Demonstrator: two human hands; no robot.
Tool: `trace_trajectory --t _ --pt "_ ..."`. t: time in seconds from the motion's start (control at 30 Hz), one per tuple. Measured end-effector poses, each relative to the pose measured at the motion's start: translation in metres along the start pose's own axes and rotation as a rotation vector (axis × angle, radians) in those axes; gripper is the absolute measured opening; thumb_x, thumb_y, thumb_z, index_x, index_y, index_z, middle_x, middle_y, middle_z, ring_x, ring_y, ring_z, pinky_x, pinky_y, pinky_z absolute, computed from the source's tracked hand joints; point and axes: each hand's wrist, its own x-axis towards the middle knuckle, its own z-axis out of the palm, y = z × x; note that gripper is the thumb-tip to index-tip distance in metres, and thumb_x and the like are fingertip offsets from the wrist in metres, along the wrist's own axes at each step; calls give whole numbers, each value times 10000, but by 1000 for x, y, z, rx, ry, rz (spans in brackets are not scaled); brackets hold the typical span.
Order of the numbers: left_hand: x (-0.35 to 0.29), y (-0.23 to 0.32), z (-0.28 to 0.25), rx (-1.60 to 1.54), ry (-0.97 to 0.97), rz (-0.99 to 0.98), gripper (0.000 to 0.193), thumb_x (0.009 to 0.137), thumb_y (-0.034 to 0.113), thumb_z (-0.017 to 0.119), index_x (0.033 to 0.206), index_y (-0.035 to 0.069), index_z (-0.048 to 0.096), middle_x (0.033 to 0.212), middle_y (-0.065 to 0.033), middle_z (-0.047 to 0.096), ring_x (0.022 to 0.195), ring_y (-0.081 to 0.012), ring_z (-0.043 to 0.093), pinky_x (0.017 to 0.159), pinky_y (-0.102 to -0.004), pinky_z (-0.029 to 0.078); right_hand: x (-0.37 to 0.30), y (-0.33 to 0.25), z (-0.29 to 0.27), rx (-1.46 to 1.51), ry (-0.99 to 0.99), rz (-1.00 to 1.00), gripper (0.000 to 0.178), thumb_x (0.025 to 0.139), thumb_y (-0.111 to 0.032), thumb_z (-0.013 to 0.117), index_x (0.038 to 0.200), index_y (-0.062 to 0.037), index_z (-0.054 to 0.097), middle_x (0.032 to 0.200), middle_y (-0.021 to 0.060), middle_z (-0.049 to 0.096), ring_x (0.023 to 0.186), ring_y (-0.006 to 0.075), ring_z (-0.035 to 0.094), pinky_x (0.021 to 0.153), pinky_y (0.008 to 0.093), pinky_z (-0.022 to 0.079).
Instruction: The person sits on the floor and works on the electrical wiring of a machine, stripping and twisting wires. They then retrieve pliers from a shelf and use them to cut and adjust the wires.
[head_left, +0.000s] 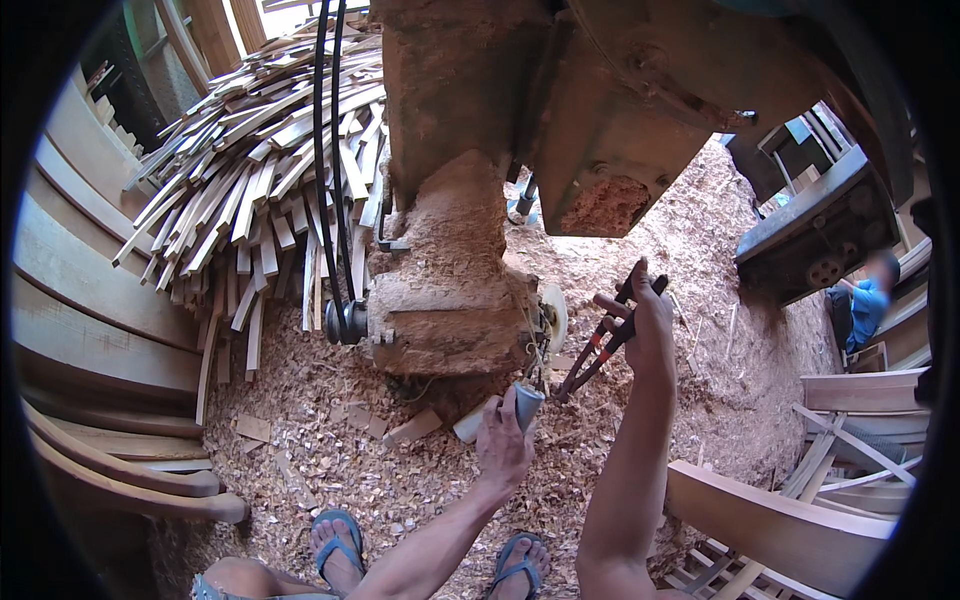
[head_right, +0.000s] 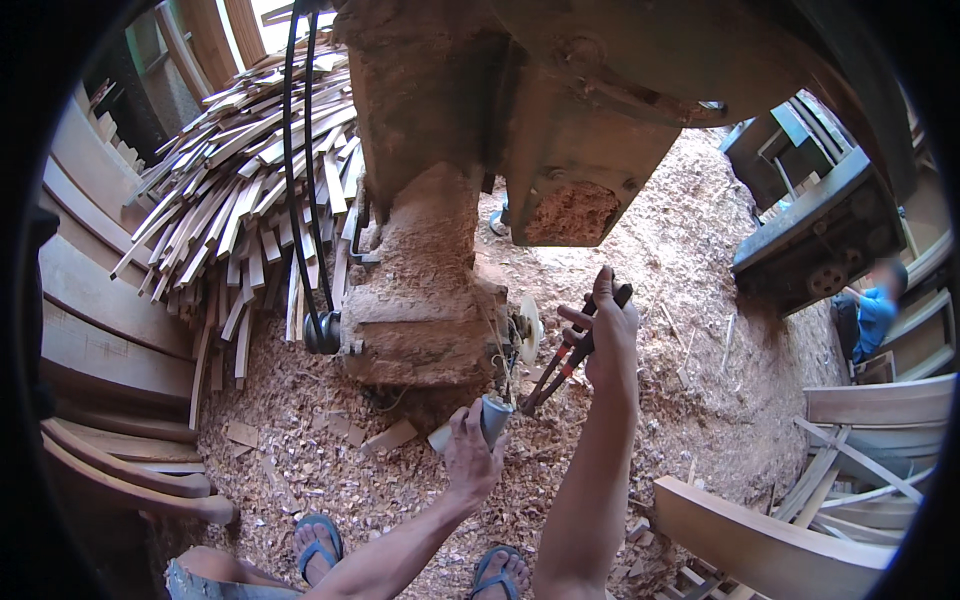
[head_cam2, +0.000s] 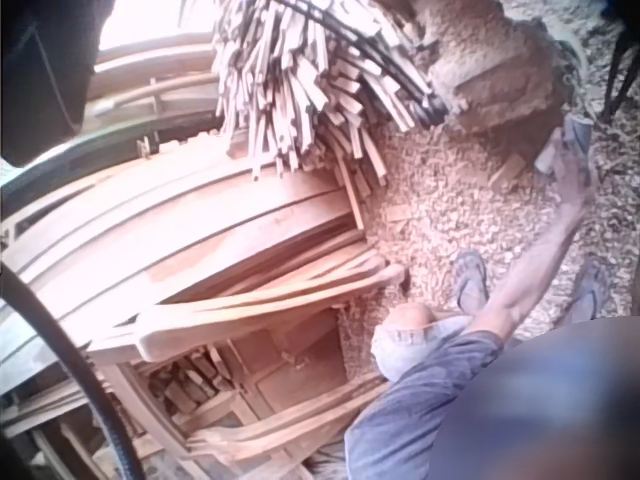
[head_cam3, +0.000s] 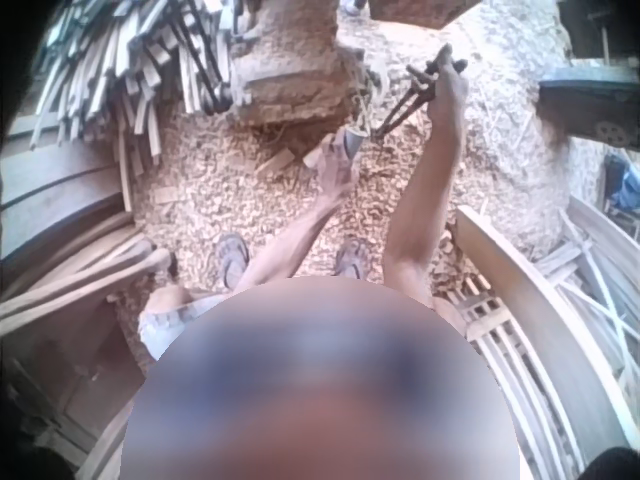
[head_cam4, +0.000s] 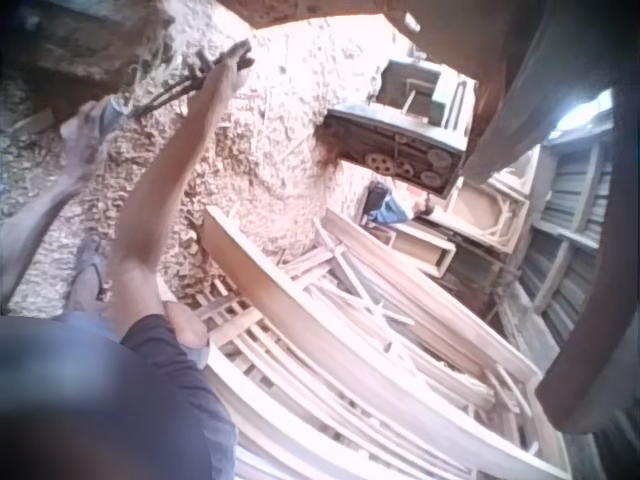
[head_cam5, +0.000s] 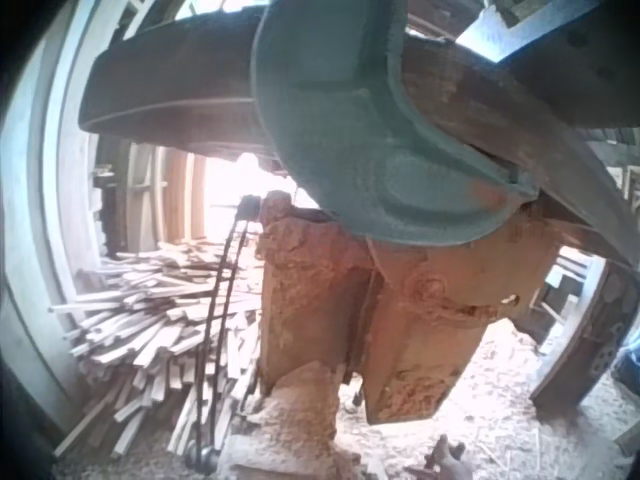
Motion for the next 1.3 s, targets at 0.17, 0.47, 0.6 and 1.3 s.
trace_trajectory --t 0.17,0.47,0.6,1.3 --pt "-1 1 -1 5 -28 -13 910 798 188 832 1497 175 250 1303 -183 408 1126 -393 555 866 -544 507 24 20 6 67 -37 100 529 993 -510 567 1152 -22 439 1036 98 468 915 342 716 549 357 498" --pt "4 -11 -4 -58 66 93 910 761 87 821 1497 197 296 1278 -175 472 1061 -390 575 827 -533 493 49 28 7 88 -52 157 448 1018 -440 564 1204 -49 450 1227 216 491 1020 427 688 525 312 486" --pt "5 -15 -5 -11 11 89 910 782 141 827 1499 207 271 1279 -182 452 1043 -392 585 842 -524 499 54 31 10 88 -92 188 534 1011 -455 571 1324 -54 408 1261 243 473 1051 444 675 529 321 497" --pt "8 -16 -10 -2 55 148 884 753 2 731 1500 219 311 1262 -177 490 975 -370 591 769 -492 469 43 30 10 138 -66 141 408 1008 -413 598 1102 -29 499 1013 156 570 769 283 675 588 348 515"
